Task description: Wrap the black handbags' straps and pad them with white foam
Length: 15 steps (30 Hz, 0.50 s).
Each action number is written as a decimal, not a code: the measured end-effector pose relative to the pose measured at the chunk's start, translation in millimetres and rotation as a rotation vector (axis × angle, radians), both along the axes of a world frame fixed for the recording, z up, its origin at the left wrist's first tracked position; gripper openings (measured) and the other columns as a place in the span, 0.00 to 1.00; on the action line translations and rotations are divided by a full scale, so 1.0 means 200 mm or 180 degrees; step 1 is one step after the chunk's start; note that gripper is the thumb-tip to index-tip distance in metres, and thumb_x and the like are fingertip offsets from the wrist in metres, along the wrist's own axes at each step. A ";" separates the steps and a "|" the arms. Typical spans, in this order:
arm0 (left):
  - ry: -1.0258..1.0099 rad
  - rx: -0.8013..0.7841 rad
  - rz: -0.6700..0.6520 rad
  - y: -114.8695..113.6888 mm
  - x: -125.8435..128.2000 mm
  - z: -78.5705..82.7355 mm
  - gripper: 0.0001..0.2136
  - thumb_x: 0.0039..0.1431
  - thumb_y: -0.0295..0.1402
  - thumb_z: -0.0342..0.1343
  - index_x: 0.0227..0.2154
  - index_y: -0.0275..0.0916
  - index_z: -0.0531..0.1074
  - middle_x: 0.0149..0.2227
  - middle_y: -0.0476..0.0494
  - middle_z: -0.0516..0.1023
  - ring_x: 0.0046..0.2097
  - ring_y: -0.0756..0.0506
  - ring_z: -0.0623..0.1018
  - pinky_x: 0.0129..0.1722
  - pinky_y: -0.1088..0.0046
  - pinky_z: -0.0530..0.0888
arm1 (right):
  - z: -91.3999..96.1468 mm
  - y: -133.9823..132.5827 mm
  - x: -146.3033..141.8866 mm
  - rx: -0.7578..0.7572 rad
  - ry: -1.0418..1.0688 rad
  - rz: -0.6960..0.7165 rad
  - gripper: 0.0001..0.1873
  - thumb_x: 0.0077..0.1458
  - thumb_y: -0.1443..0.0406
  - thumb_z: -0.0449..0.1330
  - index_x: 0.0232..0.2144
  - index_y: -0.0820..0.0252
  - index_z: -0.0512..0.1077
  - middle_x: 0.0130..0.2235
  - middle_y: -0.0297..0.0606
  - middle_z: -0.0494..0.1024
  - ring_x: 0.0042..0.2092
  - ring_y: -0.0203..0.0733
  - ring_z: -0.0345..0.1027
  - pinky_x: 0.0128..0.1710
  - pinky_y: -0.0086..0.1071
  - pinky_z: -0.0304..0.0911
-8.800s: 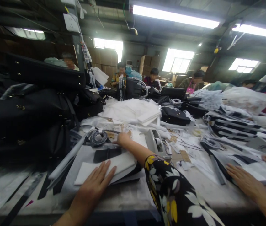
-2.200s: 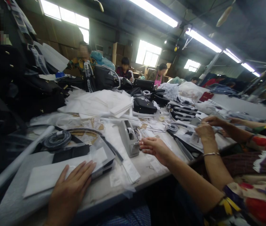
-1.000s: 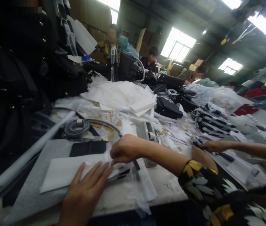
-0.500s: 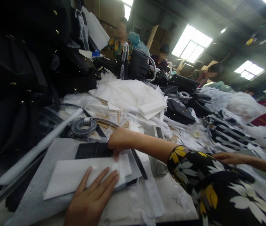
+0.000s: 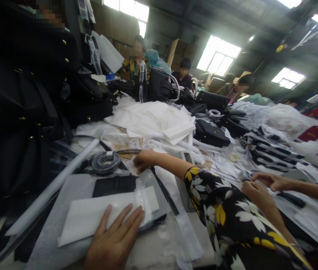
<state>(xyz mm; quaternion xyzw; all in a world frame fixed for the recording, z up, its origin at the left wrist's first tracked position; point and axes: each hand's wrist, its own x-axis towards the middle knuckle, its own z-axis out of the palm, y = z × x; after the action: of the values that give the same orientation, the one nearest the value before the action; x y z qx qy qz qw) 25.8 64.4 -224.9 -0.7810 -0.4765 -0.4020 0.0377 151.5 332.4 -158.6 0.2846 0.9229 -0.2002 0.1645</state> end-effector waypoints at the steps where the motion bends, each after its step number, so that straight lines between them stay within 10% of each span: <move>1: -0.0009 0.0033 -0.0008 0.00 0.00 0.00 0.18 0.72 0.39 0.41 0.55 0.46 0.72 0.55 0.53 0.77 0.58 0.47 0.73 0.72 0.57 0.40 | 0.03 -0.03 0.01 0.0151 0.0070 -0.0071 0.08 0.52 0.62 0.69 0.34 0.61 0.78 0.36 0.37 0.82 0.36 0.40 0.72 0.33 0.27 0.56; 5: 0.0062 0.0103 -0.0014 0.00 0.00 -0.01 0.18 0.72 0.40 0.42 0.56 0.46 0.72 0.56 0.53 0.76 0.58 0.47 0.73 0.72 0.57 0.40 | 0.12 -0.24 0.10 0.0145 0.0444 -0.0194 0.20 0.59 0.57 0.63 0.51 0.59 0.75 0.48 0.42 0.81 0.46 0.44 0.74 0.42 0.29 0.61; 9: 0.0080 0.0005 -0.0001 -0.01 0.00 0.00 0.18 0.72 0.40 0.42 0.56 0.47 0.71 0.57 0.55 0.75 0.59 0.47 0.73 0.71 0.57 0.41 | 0.07 -0.36 0.14 -0.0229 0.0381 -0.0385 0.44 0.43 0.49 0.72 0.60 0.58 0.68 0.53 0.45 0.77 0.50 0.51 0.73 0.46 0.32 0.64; 15: 0.0634 0.0013 -0.0111 0.00 -0.03 0.03 0.16 0.71 0.29 0.45 0.56 0.44 0.71 0.58 0.54 0.74 0.58 0.45 0.74 0.71 0.57 0.37 | -0.04 -0.24 0.08 -0.0714 0.0495 -0.0975 0.25 0.46 0.57 0.73 0.46 0.60 0.77 0.34 0.31 0.81 0.34 0.37 0.75 0.35 0.25 0.64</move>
<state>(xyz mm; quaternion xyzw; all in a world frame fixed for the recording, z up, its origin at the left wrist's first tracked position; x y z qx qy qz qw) 19.5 64.6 -218.0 -0.8251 -0.4560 -0.3239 0.0796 167.1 283.6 -166.2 0.3852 0.8507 -0.3458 0.0910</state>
